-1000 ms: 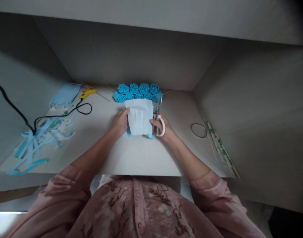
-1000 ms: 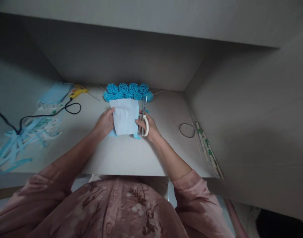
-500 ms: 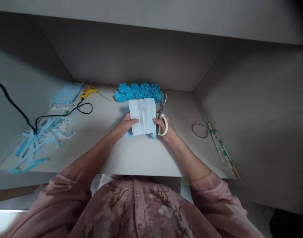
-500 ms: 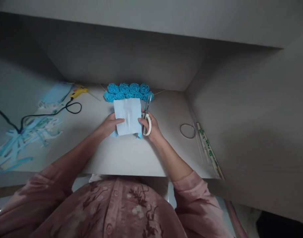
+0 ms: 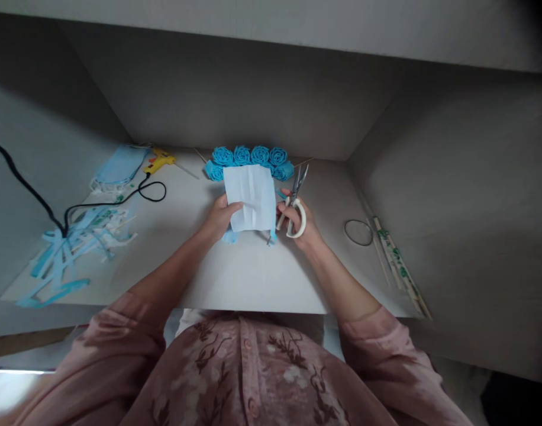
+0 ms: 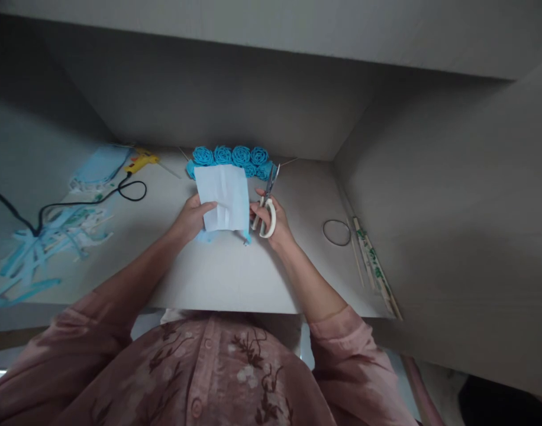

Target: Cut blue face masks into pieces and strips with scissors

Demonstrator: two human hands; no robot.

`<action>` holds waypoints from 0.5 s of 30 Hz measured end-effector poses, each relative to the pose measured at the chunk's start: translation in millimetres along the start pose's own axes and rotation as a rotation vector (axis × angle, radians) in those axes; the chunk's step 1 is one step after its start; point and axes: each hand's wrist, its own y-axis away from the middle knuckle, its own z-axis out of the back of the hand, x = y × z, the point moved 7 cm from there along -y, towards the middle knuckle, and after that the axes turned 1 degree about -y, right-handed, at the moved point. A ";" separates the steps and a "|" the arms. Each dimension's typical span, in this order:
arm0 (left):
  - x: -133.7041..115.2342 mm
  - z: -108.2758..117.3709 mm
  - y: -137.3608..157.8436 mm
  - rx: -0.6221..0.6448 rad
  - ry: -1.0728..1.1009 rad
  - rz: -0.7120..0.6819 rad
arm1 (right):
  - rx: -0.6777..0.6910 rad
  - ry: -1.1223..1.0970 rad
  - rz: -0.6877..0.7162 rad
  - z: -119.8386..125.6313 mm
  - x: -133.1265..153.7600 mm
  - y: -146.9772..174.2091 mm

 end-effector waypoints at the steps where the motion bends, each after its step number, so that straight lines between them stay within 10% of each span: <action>1: 0.2 1.6 -0.9 -0.016 0.012 -0.009 | 0.017 -0.014 -0.017 -2.3 -0.8 0.6; 15: 1.4 -16.7 9.1 0.177 0.049 0.057 | 0.164 0.004 -0.129 -17.9 -9.5 10.8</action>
